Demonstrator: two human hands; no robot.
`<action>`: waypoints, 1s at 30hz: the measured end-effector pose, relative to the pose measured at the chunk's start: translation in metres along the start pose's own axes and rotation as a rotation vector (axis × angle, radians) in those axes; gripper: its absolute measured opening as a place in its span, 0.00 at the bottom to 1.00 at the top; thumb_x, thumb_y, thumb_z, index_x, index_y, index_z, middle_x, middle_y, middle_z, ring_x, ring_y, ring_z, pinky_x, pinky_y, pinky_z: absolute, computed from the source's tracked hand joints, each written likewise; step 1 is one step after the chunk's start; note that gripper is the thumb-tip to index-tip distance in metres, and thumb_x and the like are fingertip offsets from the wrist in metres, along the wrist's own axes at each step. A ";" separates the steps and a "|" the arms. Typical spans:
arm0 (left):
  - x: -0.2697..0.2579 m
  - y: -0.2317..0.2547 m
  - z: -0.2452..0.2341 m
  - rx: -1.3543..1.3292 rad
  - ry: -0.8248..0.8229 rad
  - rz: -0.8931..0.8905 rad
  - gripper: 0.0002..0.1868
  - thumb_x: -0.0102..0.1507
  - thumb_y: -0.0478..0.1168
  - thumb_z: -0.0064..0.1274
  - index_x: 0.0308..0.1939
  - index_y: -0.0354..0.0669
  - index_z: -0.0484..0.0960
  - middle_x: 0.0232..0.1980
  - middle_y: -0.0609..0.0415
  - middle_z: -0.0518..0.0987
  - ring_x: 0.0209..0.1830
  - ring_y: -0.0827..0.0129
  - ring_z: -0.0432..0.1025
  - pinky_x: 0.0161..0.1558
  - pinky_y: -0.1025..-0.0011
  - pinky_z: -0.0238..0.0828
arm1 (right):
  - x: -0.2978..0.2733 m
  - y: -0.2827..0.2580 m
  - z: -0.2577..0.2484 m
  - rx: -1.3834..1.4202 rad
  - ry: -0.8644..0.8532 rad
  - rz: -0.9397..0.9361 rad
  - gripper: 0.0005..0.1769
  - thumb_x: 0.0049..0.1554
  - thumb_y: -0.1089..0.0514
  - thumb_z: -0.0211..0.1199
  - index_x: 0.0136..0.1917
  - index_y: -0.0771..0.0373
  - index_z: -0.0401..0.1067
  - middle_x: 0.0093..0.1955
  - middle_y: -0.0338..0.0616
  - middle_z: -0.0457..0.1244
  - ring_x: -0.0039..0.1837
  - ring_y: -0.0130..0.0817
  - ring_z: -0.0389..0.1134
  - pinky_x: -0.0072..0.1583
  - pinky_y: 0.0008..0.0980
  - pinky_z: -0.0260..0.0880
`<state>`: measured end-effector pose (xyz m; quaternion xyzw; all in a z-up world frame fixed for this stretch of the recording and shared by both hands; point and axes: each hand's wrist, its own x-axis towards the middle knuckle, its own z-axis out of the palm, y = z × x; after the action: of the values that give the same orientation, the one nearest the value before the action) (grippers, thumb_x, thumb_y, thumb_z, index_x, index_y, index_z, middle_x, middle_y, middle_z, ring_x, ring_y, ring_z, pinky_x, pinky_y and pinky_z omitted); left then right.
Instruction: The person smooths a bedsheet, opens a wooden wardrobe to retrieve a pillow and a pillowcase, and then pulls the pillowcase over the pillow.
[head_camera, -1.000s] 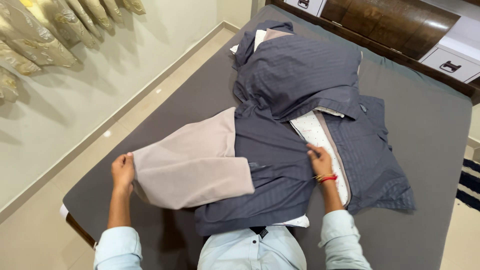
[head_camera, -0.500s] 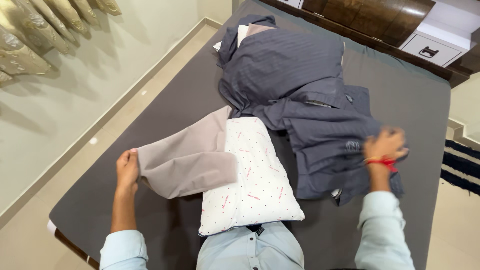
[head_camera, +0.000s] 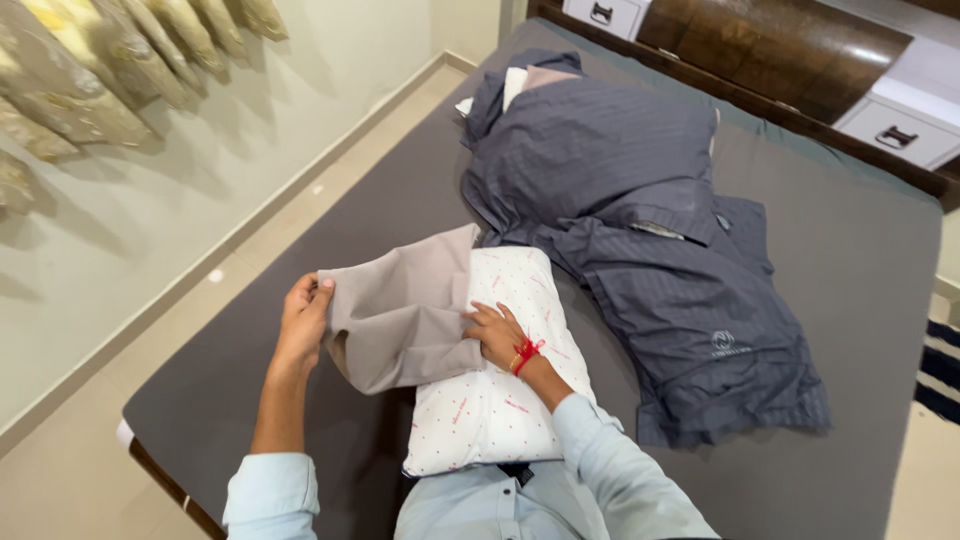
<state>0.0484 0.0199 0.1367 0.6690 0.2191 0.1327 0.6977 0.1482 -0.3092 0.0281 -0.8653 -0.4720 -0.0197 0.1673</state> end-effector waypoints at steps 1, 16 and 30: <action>-0.004 0.007 -0.008 -0.002 0.033 0.002 0.11 0.71 0.42 0.46 0.51 0.38 0.78 0.45 0.53 0.81 0.42 0.73 0.74 0.47 0.72 0.72 | 0.000 0.002 0.001 0.202 -0.031 0.106 0.22 0.48 0.68 0.60 0.53 0.51 0.78 0.64 0.46 0.68 0.71 0.45 0.64 0.69 0.47 0.60; 0.126 0.061 0.066 0.084 -0.128 0.402 0.28 0.67 0.44 0.56 0.69 0.41 0.67 0.68 0.45 0.71 0.64 0.62 0.71 0.63 0.63 0.70 | 0.046 0.185 -0.203 1.810 0.958 0.573 0.26 0.64 0.41 0.50 0.60 0.66 0.69 0.57 0.51 0.69 0.58 0.42 0.72 0.57 0.41 0.77; -0.031 -0.132 0.048 0.585 -0.610 0.172 0.38 0.52 0.41 0.66 0.66 0.48 0.74 0.69 0.49 0.74 0.68 0.56 0.68 0.67 0.61 0.64 | -0.057 0.142 0.000 1.444 0.475 0.746 0.47 0.56 0.67 0.61 0.81 0.61 0.40 0.44 0.43 0.69 0.36 0.28 0.66 0.41 0.29 0.68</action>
<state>0.0307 -0.0460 0.0106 0.8630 -0.0256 -0.0814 0.4979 0.2338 -0.4261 -0.0213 -0.6181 -0.0044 0.1618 0.7693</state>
